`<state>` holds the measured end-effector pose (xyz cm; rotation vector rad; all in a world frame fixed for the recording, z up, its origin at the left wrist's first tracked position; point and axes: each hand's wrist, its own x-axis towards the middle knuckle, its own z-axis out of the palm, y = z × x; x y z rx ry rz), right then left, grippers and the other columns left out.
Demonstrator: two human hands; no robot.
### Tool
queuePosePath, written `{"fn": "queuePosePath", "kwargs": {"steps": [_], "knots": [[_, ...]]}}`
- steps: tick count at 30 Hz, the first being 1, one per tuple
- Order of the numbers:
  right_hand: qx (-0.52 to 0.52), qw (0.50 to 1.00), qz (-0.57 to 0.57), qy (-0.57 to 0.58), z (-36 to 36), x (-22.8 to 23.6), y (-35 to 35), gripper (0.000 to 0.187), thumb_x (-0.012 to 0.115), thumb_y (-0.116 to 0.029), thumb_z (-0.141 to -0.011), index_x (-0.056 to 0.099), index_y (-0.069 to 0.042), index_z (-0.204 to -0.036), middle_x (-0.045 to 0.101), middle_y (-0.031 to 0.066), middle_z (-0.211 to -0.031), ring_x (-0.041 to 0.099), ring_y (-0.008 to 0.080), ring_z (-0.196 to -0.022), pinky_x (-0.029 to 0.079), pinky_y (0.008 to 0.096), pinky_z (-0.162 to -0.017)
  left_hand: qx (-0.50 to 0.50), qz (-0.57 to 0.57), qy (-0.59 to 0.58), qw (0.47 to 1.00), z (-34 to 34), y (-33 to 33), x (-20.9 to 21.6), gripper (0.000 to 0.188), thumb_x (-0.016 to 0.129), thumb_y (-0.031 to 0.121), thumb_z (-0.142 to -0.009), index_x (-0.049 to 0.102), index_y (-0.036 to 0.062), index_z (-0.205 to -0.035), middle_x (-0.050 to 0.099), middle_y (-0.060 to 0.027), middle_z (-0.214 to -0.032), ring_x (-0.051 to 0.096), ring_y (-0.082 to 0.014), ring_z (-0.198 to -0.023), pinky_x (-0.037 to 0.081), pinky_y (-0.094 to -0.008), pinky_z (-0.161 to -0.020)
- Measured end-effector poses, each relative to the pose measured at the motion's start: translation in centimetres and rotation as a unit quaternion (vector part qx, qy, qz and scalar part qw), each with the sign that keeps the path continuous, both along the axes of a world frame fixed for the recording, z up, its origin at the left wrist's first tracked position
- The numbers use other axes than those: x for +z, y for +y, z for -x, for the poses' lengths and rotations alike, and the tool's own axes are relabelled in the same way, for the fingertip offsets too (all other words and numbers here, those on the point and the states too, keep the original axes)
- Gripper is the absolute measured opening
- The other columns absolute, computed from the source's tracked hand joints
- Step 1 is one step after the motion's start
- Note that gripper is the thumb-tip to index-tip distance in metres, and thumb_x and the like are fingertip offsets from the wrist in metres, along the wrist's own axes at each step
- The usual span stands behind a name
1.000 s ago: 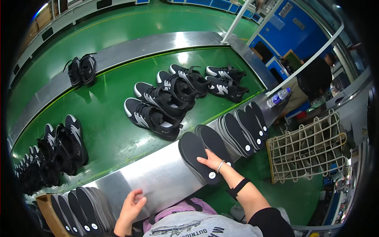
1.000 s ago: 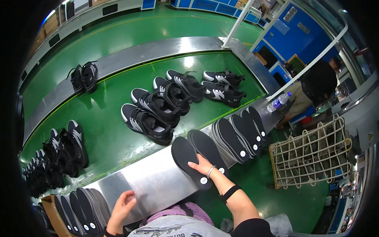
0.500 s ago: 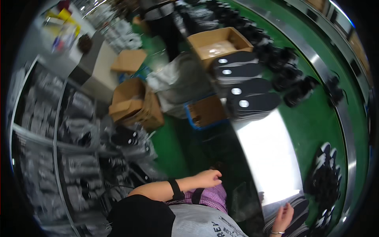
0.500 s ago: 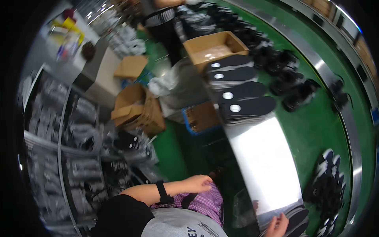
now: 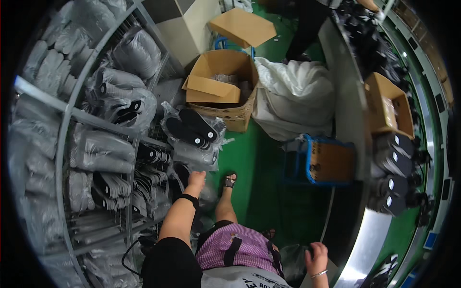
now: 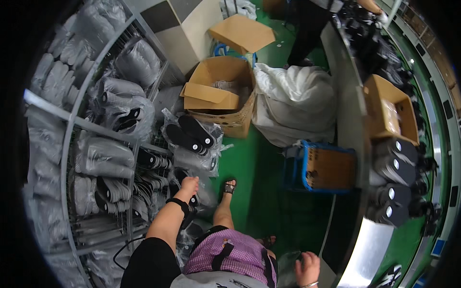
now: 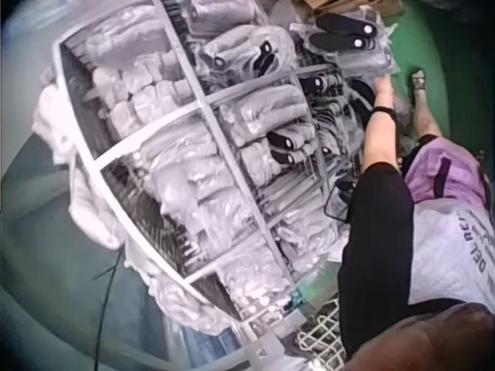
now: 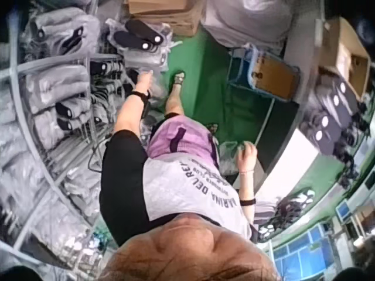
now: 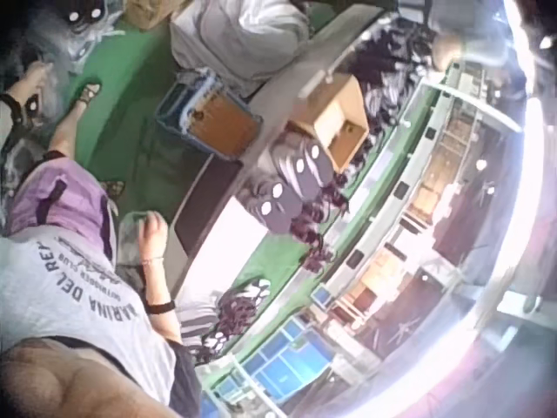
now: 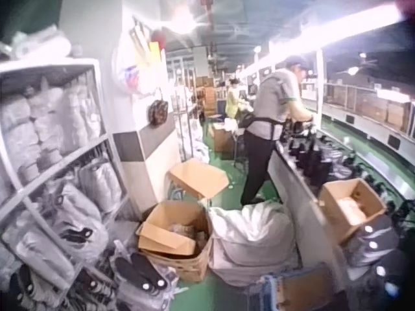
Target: The person gathers insoles from a shelf and a box, then inserts an insole into each shoe on a conveyor belt by hand. Finally, the person walks to a storage area and retrieves a plastic bag.
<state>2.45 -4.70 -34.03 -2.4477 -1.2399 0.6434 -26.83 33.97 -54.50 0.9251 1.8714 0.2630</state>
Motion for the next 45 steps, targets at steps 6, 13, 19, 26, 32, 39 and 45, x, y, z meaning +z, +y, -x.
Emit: {"fn": "queuePosePath", "kwargs": {"steps": [6,13,19,26,32,39,45], "knots": [[0.161,0.981,0.028,0.106,6.3,-10.6,22.0,0.029,0.061,-0.017,-0.069,0.054,-0.004,-0.094,0.054,0.013,-0.095,0.051,0.0309,-0.087,0.043,0.0381,-0.076,0.061,-0.077,0.164,0.982,4.9,13.7,-11.1,0.068,0.062,0.03,-0.072,0.027,0.0043,-0.125,0.045,-0.0148,-0.112,0.052,-0.0254,-0.086,0.046,-0.037,-0.057],[0.253,0.964,0.069,0.038,13.4,-27.2,48.6,0.047,0.058,-0.027,-0.073,0.043,-0.007,-0.112,0.041,0.016,-0.116,0.041,0.0325,-0.106,0.038,0.0417,-0.084,0.117,-0.024,0.139,0.983,0.9,21.7,-12.4,0.104,0.072,0.03,-0.063,-0.002,-0.0016,-0.129,0.03,-0.0349,-0.117,0.041,-0.0426,-0.105,0.037,-0.039,-0.09],[0.27,0.954,0.126,-0.013,17.9,-33.0,56.9,0.061,0.067,-0.03,-0.064,0.039,-0.012,-0.116,0.032,0.0171,-0.126,0.037,0.032,-0.112,0.039,0.0425,-0.084,0.143,-0.04,0.178,0.973,-0.1,22.4,-14.5,0.107,0.073,0.024,-0.063,-0.01,0.0015,-0.128,0.024,-0.0359,-0.116,0.04,-0.043,-0.104,0.037,-0.0402,-0.089],[0.28,0.95,0.14,0.017,17.6,-31.5,57.5,0.059,0.062,-0.024,-0.069,0.034,-0.01,-0.119,0.028,0.0217,-0.127,0.035,0.0364,-0.114,0.041,0.0427,-0.082,0.243,-0.112,0.023,0.963,2.8,21.5,-12.1,0.092,0.064,0.009,-0.063,0.003,-0.0011,-0.13,0.022,-0.028,-0.127,0.033,-0.0359,-0.114,0.027,-0.036,-0.098],[0.187,0.975,0.03,0.115,14.7,-25.3,55.6,0.036,0.054,-0.014,-0.069,0.045,-0.008,-0.103,0.047,0.0158,-0.107,0.047,0.0296,-0.099,0.043,0.0413,-0.076,0.392,-0.05,-0.231,0.889,1.9,18.4,-4.1,0.075,0.053,0.021,-0.06,0.023,0.0201,-0.129,0.04,-0.0034,-0.1,0.047,-0.0153,-0.084,0.04,-0.0319,-0.066],[0.114,0.976,0.069,0.173,10.5,-22.1,45.6,0.035,0.055,-0.022,-0.071,0.047,-0.007,-0.102,0.05,0.0142,-0.103,0.049,0.0301,-0.096,0.041,0.0413,-0.079,0.346,-0.126,-0.134,0.92,3.5,15.9,-8.0,0.078,0.055,0.025,-0.061,0.023,-0.0011,-0.127,0.037,-0.0154,-0.121,0.041,-0.027,-0.106,0.034,-0.0334,-0.087],[0.022,0.971,0.111,0.212,8.7,-24.1,32.5,0.031,0.054,-0.018,-0.072,0.049,-0.004,-0.099,0.053,0.0176,-0.095,0.051,0.034,-0.088,0.043,0.0401,-0.076,0.161,-0.018,0.201,0.966,-5.5,21.2,-10.6,0.107,0.07,0.049,-0.057,0.014,-0.0104,-0.125,0.027,-0.0313,-0.122,0.034,-0.0385,-0.112,0.03,-0.0365,-0.096]]}}
